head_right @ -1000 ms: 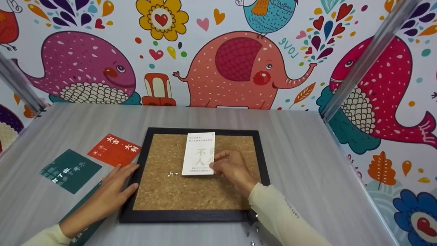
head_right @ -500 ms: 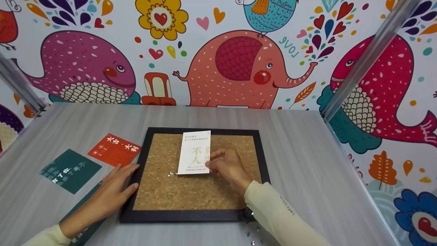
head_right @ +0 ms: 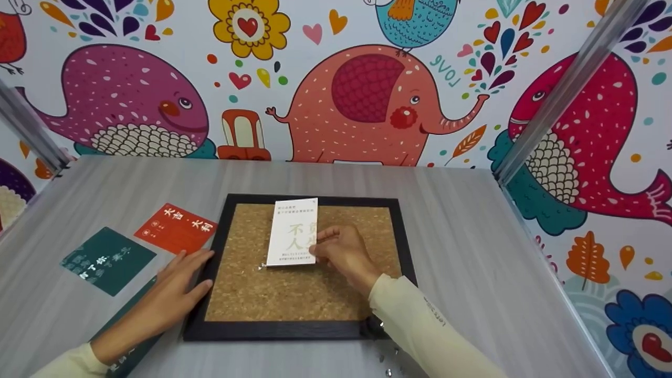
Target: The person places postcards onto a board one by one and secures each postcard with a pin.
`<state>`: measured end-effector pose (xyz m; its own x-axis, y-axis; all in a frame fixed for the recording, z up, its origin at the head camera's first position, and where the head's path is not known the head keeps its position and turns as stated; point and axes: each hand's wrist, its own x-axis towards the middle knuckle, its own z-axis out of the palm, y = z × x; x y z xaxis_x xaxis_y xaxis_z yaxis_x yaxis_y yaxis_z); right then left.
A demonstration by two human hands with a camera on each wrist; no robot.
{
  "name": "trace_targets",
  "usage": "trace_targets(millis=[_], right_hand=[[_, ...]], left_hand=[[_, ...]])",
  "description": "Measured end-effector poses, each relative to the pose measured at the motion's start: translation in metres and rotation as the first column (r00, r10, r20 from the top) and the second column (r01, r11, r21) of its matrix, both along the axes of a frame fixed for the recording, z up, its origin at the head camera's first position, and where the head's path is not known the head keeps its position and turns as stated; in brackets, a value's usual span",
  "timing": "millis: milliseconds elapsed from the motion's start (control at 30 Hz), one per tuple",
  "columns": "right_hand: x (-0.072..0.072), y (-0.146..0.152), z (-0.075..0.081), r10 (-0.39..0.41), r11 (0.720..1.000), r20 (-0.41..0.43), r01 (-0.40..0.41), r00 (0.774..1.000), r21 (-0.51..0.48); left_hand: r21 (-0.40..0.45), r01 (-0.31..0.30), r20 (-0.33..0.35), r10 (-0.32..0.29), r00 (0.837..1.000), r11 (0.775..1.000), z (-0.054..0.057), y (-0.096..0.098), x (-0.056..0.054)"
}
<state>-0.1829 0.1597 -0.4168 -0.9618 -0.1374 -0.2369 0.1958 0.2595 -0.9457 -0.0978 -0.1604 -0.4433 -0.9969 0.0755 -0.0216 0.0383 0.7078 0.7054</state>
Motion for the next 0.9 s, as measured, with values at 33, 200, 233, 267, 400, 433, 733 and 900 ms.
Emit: trace_targets(millis=[33,200,233,267,400,433,733,900], right_hand=[[0.0,-0.001,0.001,-0.002,1.0,0.002,0.002,1.0,-0.005],[-0.001,-0.005,0.0,-0.005,1.0,0.001,0.005,1.0,-0.015],[-0.002,-0.006,0.0,-0.008,1.0,0.002,0.008,1.0,-0.013],[-0.002,-0.007,0.0,-0.01,1.0,-0.001,0.01,1.0,-0.013],[-0.002,-0.011,0.0,-0.013,1.0,-0.008,0.013,1.0,-0.003],[-0.002,-0.012,0.0,-0.01,1.0,-0.011,0.01,1.0,-0.001],[-0.003,-0.02,-0.002,-0.012,1.0,-0.016,0.012,1.0,-0.007],[-0.004,-0.024,-0.003,-0.009,1.0,-0.016,0.009,1.0,-0.017]], left_hand=[[0.001,0.0,-0.001,0.0,1.0,1.0,0.001,0.0,0.0],[0.008,0.0,-0.014,0.0,1.0,1.0,0.001,0.001,-0.001],[0.009,0.0,-0.017,0.0,1.0,1.0,0.001,0.001,-0.001],[0.01,0.001,-0.019,-0.001,1.0,1.0,0.001,0.001,-0.001],[0.01,-0.001,-0.018,0.001,1.0,1.0,0.001,0.001,-0.002],[0.009,-0.001,-0.016,0.001,1.0,1.0,0.001,0.001,-0.002],[0.02,0.0,0.008,0.0,1.0,1.0,0.0,0.0,-0.002],[0.023,-0.003,0.018,0.003,1.0,1.0,-0.001,0.0,-0.001]])
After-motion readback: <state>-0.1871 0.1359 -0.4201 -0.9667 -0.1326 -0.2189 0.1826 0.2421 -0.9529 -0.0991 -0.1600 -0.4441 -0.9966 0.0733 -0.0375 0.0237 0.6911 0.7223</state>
